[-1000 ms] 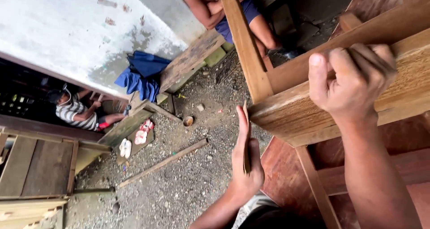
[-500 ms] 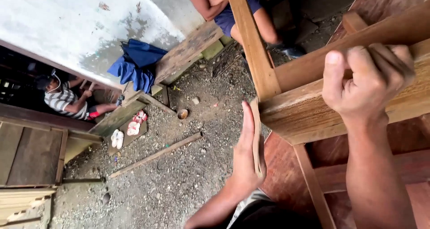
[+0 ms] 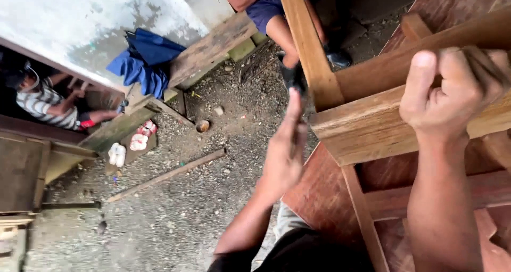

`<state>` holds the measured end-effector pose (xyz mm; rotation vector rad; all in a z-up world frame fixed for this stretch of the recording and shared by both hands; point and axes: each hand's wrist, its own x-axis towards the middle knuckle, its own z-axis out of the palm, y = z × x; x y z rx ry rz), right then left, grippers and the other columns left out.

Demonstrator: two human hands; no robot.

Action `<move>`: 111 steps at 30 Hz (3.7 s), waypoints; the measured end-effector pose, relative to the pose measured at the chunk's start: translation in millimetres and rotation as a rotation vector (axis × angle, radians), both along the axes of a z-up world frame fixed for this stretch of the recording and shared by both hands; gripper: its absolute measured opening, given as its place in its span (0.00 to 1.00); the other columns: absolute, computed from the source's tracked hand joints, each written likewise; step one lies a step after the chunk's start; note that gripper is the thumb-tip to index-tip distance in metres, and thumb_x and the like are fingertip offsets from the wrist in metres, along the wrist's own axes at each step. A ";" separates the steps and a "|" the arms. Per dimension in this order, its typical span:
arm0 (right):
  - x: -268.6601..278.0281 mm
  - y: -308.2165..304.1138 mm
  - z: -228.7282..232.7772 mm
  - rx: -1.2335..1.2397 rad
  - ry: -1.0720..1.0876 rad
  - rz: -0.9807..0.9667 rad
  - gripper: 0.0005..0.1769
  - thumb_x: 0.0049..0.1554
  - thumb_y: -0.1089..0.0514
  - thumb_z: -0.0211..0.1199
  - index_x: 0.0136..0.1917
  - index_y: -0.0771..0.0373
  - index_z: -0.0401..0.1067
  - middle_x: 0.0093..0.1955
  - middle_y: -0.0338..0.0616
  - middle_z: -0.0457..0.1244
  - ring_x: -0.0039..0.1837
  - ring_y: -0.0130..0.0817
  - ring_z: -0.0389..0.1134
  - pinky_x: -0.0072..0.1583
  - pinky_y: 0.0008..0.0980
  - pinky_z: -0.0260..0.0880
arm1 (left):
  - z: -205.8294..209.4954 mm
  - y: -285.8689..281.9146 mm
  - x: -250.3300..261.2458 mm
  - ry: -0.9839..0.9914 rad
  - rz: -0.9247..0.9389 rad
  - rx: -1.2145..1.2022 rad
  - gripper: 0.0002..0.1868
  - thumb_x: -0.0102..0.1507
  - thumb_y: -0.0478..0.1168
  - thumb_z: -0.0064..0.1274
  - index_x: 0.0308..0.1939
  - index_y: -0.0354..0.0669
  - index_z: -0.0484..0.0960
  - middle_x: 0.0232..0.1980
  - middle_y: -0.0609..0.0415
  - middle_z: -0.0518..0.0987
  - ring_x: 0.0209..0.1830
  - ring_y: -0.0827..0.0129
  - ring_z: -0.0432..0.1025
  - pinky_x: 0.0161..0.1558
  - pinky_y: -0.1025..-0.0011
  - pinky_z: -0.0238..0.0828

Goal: Sanding the wooden legs and frame of a chair using sandpaper to smooth the surface.

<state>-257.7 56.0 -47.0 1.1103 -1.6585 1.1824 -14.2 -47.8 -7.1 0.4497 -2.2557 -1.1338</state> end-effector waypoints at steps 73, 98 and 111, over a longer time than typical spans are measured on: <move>108.8 50.8 -7.6 0.018 -0.155 0.279 0.42 0.71 0.36 0.36 0.63 0.81 0.68 0.55 0.66 0.67 0.58 0.59 0.72 0.65 0.52 0.73 | -13.3 -1.6 69.8 0.188 -0.454 0.329 0.10 0.70 0.40 0.52 0.35 0.45 0.84 0.34 0.60 0.82 0.26 0.77 0.67 0.30 0.76 0.58; 126.3 196.3 -204.5 -0.359 -1.356 -0.248 0.14 0.69 0.48 0.56 0.42 0.53 0.64 0.46 0.32 0.56 0.55 0.24 0.56 0.62 0.31 0.57 | -50.7 -5.1 -12.4 0.549 0.071 -0.170 0.13 0.70 0.47 0.51 0.50 0.41 0.78 0.49 0.52 0.75 0.51 0.63 0.69 0.55 0.65 0.65; 217.5 214.1 -323.0 -0.125 -1.806 -0.163 0.16 0.69 0.49 0.53 0.52 0.65 0.68 0.38 0.54 0.63 0.37 0.40 0.66 0.37 0.37 0.68 | -45.5 -38.6 -24.7 0.415 -0.284 0.298 0.16 0.75 0.50 0.42 0.58 0.49 0.81 0.43 0.63 0.79 0.45 0.76 0.67 0.55 0.72 0.61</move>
